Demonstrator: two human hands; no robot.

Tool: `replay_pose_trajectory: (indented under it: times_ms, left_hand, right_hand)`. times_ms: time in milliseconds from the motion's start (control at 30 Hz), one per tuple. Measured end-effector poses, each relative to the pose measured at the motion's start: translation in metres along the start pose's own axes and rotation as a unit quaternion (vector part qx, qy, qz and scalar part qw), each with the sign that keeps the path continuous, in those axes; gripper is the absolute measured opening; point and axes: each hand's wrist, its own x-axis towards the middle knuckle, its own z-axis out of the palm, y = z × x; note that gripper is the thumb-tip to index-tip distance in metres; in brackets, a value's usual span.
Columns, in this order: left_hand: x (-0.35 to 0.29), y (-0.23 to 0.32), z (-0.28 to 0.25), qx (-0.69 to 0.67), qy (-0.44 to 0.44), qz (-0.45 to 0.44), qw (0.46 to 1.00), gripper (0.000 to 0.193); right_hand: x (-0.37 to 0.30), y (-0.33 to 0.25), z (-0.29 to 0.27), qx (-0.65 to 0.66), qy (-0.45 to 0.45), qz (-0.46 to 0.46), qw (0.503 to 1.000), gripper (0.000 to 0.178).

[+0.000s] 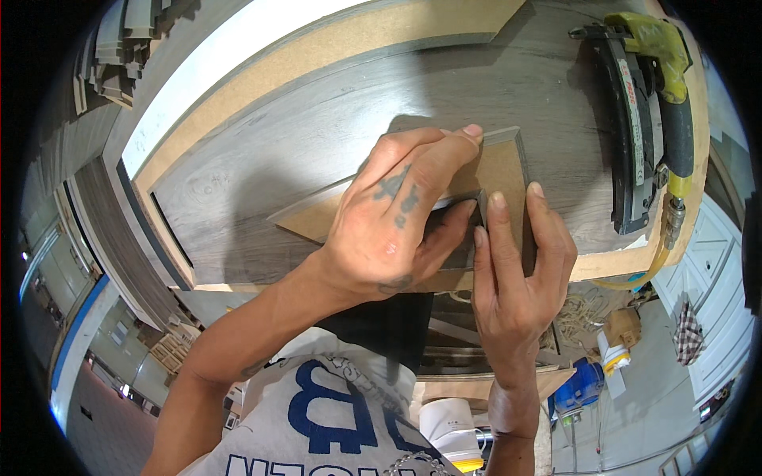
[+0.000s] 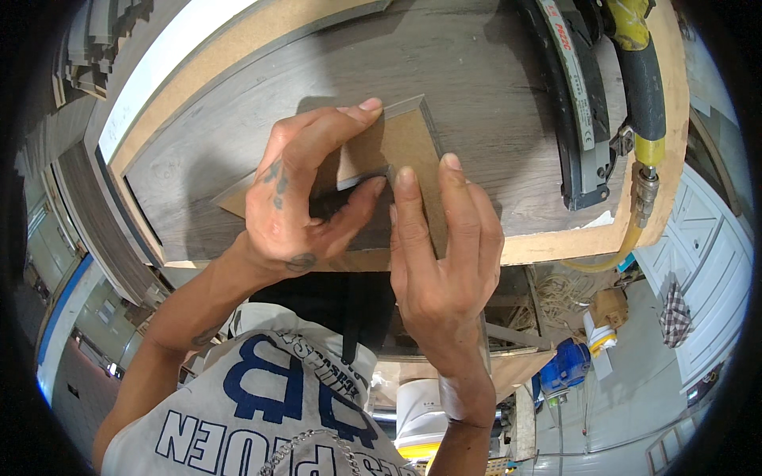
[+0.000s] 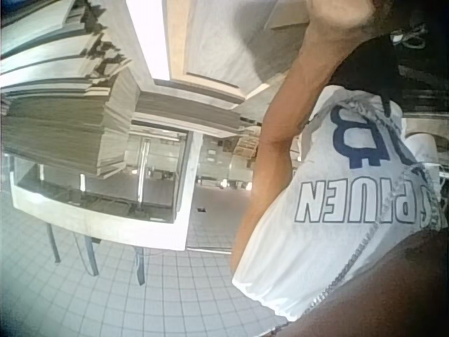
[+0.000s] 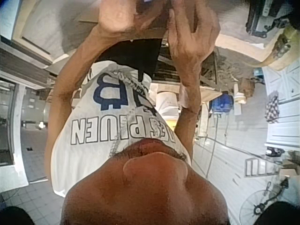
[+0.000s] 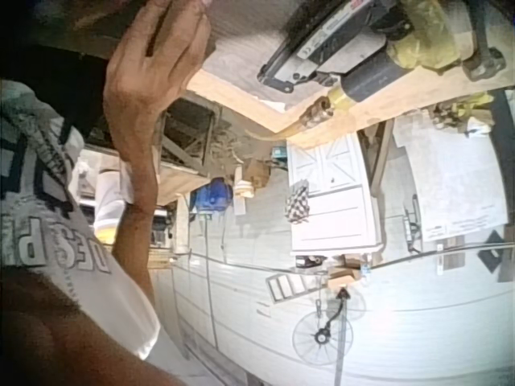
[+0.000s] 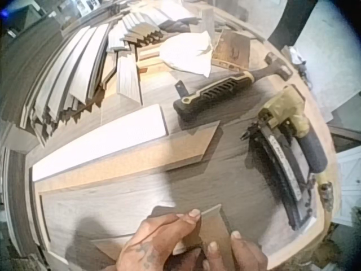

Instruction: Assembling a wooden frame onto a panel using wood glue, a square, and a pneumatic nail gun, then tapping with a hammer.

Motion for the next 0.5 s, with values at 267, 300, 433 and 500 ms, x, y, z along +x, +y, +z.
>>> replay_pose_trajectory:
  times_ms: [267, 300, 433, 500]
  left_hand:
    - [-0.0014, -0.0019, 0.0002, -0.001, 0.003, 0.002, 1.000, 0.063]
    - [-0.0016, -0.0014, -0.0003, 0.001, 0.002, -0.005, 1.000, 0.062]
    - [0.0038, 0.0046, -0.0036, 0.062, -0.047, 0.017, 0.997, 0.059]
    - [0.0016, 0.0072, -0.0027, 0.079, -0.057, 0.008, 0.995, 0.057]
  right_hand:
    - [0.0030, -0.0024, -0.0017, -0.002, -0.001, 0.001, 1.000, 0.044]
    - [0.0037, -0.0030, -0.0017, -0.003, 0.001, 0.001, 1.000, 0.042]
    - [0.0036, -0.0017, -0.0036, -0.009, -0.001, 0.000, 1.000, 0.040]
    - [0.0046, -0.0017, -0.0042, -0.009, 0.001, -0.001, 1.000, 0.037]
